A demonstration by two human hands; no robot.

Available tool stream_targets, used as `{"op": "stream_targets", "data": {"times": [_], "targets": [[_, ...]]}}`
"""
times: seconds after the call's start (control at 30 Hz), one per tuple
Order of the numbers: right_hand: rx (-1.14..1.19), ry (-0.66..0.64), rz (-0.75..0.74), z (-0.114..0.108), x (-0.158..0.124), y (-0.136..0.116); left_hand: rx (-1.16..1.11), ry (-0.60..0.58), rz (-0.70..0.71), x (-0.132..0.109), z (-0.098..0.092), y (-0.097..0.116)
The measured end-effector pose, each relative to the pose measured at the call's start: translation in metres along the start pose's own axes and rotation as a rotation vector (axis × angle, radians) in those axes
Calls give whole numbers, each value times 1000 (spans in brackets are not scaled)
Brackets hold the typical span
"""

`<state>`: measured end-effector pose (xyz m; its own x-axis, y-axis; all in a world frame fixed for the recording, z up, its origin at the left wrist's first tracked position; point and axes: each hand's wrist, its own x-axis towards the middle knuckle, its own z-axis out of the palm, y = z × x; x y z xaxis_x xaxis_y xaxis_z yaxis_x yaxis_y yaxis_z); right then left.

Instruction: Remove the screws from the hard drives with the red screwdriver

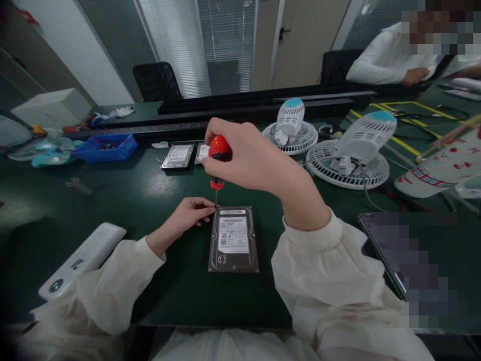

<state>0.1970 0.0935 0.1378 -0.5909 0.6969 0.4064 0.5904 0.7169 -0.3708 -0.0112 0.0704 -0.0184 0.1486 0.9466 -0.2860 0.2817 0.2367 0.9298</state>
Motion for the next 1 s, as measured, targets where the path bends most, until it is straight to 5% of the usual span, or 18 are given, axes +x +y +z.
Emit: {"op": "stream_targets", "data": {"times": [1.0], "targets": [[-8,-8,-54,-2,-1,-4,-34,4,-12,-1,1,3]]}}
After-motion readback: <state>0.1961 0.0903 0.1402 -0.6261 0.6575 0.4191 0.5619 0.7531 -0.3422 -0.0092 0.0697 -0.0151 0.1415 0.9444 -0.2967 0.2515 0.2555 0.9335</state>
